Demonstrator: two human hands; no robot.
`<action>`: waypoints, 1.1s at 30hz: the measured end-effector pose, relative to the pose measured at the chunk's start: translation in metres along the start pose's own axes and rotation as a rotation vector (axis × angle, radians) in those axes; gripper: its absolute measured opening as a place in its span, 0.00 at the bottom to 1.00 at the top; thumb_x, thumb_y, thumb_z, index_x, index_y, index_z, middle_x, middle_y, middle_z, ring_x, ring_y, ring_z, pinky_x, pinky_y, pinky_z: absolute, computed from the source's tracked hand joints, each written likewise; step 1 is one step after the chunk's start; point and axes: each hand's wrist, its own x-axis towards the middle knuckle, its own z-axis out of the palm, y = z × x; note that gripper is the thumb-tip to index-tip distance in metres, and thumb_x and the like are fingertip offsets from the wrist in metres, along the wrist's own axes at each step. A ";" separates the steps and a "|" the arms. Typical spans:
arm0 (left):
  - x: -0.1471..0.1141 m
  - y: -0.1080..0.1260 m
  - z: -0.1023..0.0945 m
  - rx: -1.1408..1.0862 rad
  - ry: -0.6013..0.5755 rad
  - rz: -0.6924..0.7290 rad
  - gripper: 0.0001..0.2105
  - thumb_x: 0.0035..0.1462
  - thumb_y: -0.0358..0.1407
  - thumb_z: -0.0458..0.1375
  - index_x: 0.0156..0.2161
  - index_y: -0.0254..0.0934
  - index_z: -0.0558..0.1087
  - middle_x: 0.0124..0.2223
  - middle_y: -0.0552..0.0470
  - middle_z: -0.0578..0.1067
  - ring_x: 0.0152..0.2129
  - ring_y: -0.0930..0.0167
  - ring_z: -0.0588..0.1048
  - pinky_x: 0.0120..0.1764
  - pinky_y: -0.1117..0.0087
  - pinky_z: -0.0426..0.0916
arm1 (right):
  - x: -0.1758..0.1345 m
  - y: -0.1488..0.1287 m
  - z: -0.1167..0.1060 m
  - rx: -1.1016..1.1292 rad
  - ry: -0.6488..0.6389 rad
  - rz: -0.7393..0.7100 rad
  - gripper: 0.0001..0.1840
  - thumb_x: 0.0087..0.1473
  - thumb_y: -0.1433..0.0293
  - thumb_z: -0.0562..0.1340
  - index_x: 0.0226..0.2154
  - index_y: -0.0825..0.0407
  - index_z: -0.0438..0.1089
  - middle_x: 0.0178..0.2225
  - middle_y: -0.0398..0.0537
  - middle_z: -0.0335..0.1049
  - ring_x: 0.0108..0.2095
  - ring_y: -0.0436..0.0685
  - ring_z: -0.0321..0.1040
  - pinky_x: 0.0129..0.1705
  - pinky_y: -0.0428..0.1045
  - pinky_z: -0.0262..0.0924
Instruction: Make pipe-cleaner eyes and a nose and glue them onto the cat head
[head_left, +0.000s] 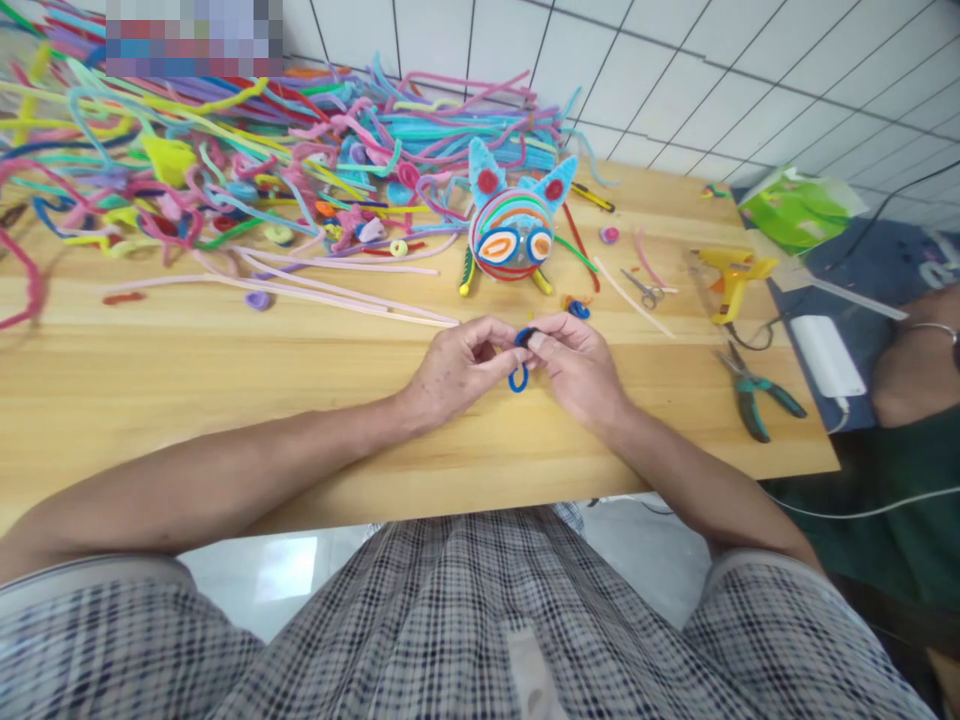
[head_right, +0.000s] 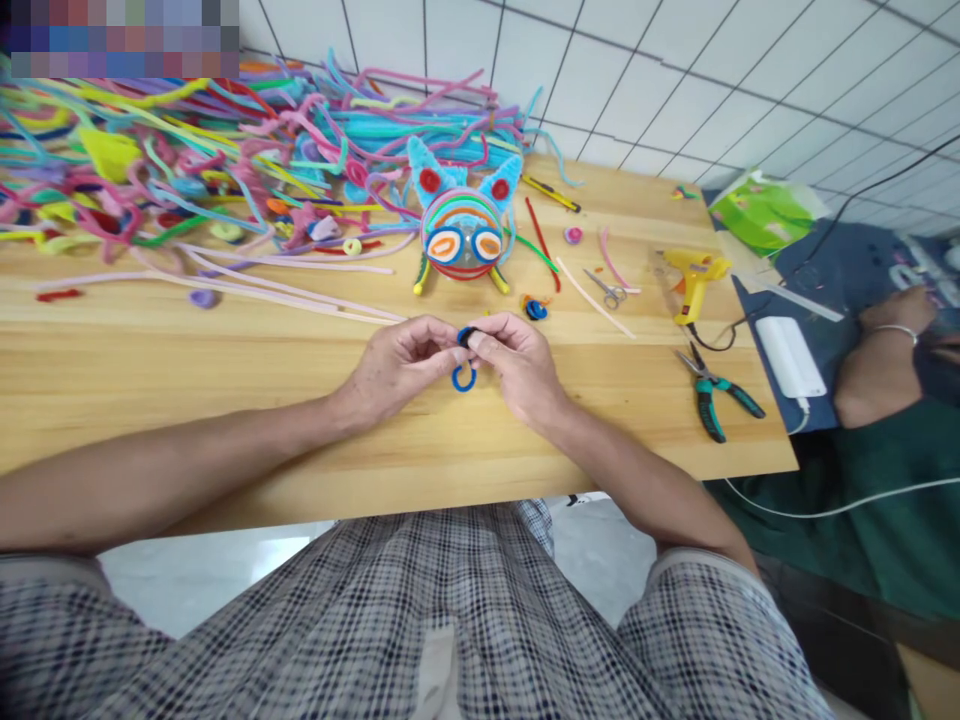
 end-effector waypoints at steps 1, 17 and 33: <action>0.000 0.001 -0.001 0.018 -0.005 0.003 0.12 0.64 0.45 0.69 0.41 0.36 0.80 0.37 0.48 0.85 0.30 0.72 0.80 0.35 0.71 0.73 | 0.000 0.001 0.000 -0.013 0.006 -0.008 0.19 0.49 0.56 0.80 0.34 0.46 0.75 0.31 0.39 0.78 0.29 0.51 0.73 0.34 0.49 0.72; 0.000 0.008 -0.009 0.305 -0.134 0.028 0.05 0.62 0.33 0.62 0.35 0.36 0.78 0.28 0.55 0.80 0.22 0.75 0.72 0.29 0.75 0.64 | -0.002 -0.024 -0.011 -0.612 -0.161 -0.238 0.02 0.54 0.68 0.71 0.32 0.49 0.80 0.29 0.43 0.78 0.30 0.53 0.70 0.34 0.50 0.63; 0.000 0.005 0.000 -0.023 -0.004 0.005 0.18 0.66 0.51 0.67 0.38 0.38 0.74 0.32 0.52 0.80 0.26 0.73 0.74 0.32 0.71 0.68 | 0.000 -0.004 0.002 -0.207 0.022 -0.195 0.14 0.52 0.61 0.76 0.33 0.47 0.72 0.27 0.37 0.72 0.27 0.50 0.69 0.31 0.49 0.67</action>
